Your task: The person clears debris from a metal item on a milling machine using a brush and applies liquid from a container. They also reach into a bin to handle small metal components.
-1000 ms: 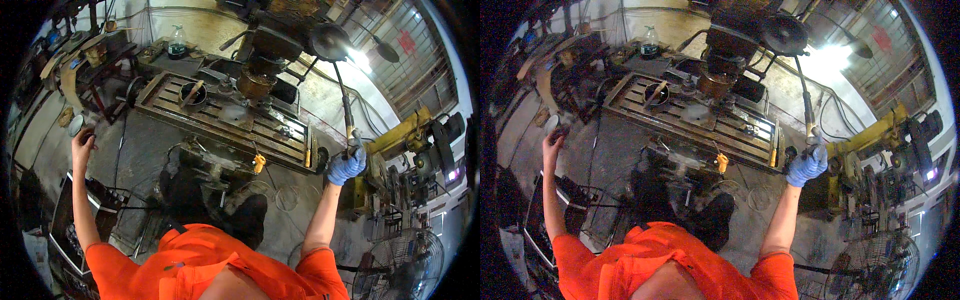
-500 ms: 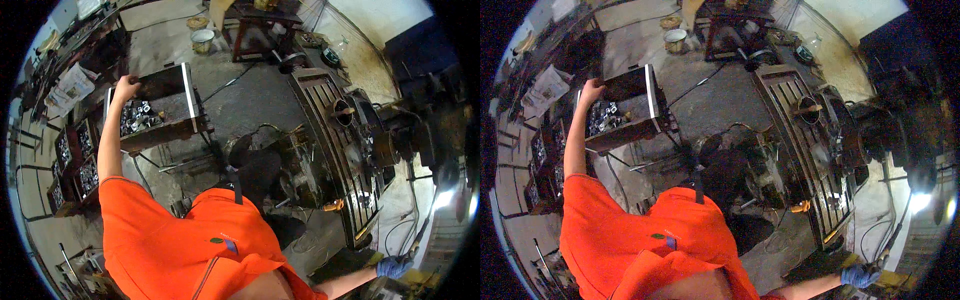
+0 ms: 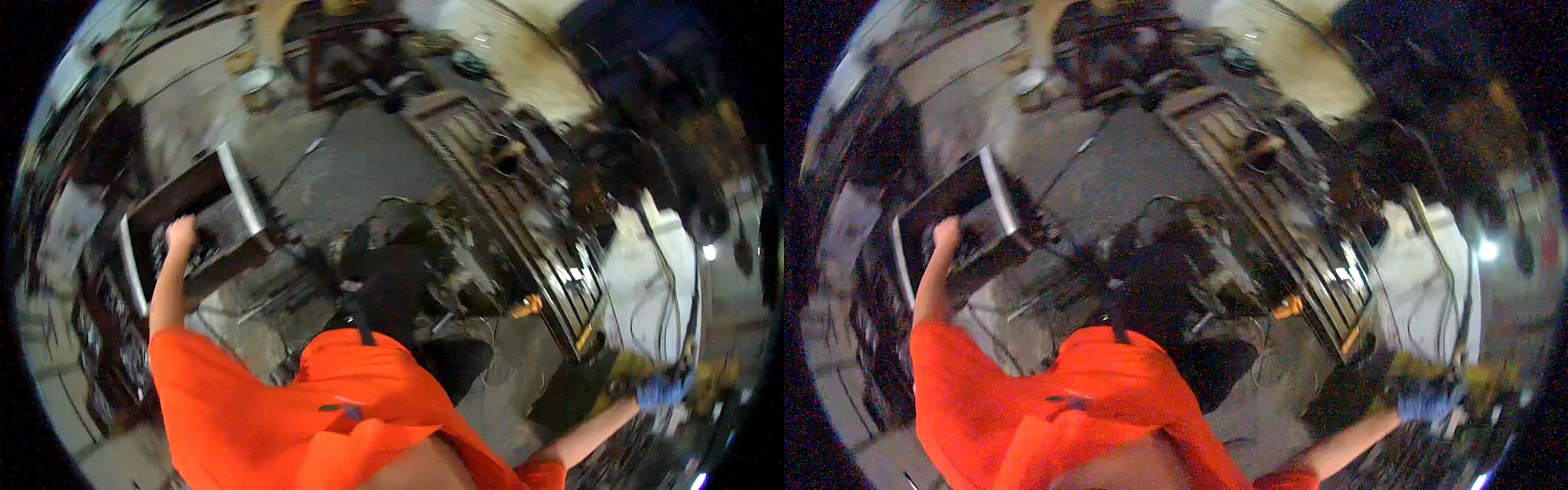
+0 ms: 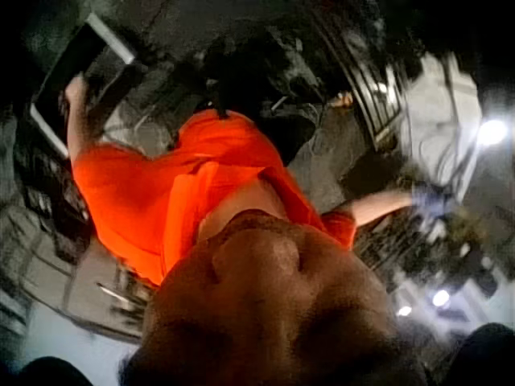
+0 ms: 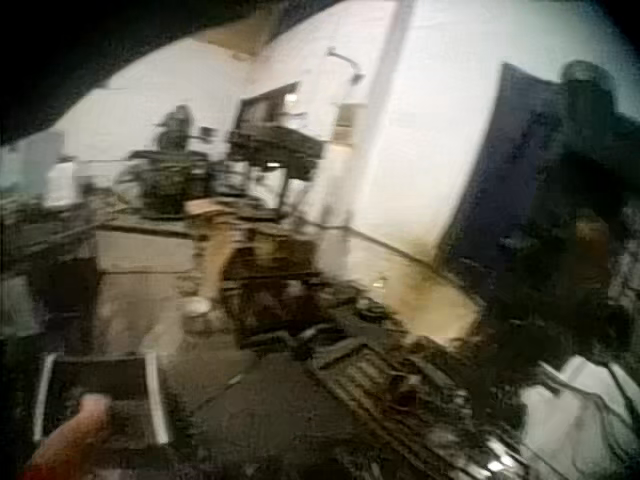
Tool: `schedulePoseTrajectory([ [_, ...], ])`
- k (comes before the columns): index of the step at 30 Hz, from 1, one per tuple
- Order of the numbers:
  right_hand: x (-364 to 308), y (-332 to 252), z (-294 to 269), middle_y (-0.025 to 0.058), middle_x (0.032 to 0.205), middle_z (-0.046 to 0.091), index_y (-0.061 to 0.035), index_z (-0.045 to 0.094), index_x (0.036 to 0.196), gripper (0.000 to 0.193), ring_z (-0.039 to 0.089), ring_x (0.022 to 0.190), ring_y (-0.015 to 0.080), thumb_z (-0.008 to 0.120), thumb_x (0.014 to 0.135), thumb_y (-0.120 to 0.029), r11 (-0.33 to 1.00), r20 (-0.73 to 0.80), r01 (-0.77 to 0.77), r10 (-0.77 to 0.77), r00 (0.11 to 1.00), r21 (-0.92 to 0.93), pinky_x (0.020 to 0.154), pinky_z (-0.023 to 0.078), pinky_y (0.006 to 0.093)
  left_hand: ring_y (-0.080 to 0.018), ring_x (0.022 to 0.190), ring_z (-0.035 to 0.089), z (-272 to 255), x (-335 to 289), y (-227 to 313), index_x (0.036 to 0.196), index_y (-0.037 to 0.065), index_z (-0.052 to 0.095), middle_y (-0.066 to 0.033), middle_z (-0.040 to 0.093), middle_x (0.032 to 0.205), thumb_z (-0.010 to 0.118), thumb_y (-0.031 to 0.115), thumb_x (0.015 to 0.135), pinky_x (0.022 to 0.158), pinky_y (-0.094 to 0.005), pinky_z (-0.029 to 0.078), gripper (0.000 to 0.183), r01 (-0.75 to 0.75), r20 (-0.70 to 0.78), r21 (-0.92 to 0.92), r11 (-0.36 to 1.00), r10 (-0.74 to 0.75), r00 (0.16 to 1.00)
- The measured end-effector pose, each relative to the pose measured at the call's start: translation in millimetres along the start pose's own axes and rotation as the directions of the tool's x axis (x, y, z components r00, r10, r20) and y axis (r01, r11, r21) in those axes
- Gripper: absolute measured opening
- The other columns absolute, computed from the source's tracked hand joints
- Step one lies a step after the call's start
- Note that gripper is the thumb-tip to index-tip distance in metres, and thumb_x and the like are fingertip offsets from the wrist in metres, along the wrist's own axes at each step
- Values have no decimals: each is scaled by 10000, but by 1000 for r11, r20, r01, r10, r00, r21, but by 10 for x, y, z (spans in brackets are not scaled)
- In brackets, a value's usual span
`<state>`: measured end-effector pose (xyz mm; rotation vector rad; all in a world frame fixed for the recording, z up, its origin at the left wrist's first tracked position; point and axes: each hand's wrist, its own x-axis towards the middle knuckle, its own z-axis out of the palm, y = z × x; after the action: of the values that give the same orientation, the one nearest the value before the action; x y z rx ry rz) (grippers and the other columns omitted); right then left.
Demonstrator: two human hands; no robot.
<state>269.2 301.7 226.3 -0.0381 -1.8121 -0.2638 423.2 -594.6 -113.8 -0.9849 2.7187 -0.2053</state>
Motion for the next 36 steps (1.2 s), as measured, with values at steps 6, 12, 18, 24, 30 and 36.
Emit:
schedulePoseTrajectory([
  [6,284,206,162,92,953,611,4,584,994,238,548,811,183,526,769,-50,778,37,-204,227,973,595,690,435,287,-367,859,551,159,140,-244,875,36,522,-182,578,920,572,160,702,714,-436,451,218,55,-91,-145,988,-68,994],
  [12,1183,-41,-90,111,778,639,-14,624,881,174,614,672,229,603,713,-56,944,-295,254,-310,904,-211,610,476,286,-235,804,572,-675,310,-308,993,-26,553,-82,594,907,568,183,792,734,-344,478,290,27,99,-948,-318,-214,972],
  [18,1376,-150,-160,135,909,623,15,559,1022,279,598,817,202,548,775,-115,931,-221,21,65,973,365,769,463,312,-273,928,540,-1364,874,256,1020,-21,537,-130,556,1030,520,205,828,872,-409,445,297,57,-128,-665,-745,188,974],
  [24,-1258,-582,466,84,765,584,-59,615,820,128,552,688,171,500,778,-97,452,618,-749,429,658,484,620,440,305,-302,889,569,-1638,1063,1675,1004,-57,521,-157,570,996,530,66,806,884,-406,439,233,146,-185,-601,-786,314,931],
  [30,-3721,-1363,1282,13,749,595,-33,641,831,272,509,589,110,661,743,-289,202,952,-974,261,158,106,521,419,274,-290,881,579,-2093,764,2602,983,-67,488,-178,571,959,535,1,794,827,-396,467,206,43,-330,-731,-681,408,851],
  [36,-3284,-2032,1230,5,657,572,-34,606,827,253,500,507,90,699,720,-244,178,920,-950,346,-183,-256,449,397,267,-188,726,579,-2253,435,2714,1010,-2,477,-79,573,866,581,73,794,674,-351,504,251,-38,-273,-855,-517,386,881],
])
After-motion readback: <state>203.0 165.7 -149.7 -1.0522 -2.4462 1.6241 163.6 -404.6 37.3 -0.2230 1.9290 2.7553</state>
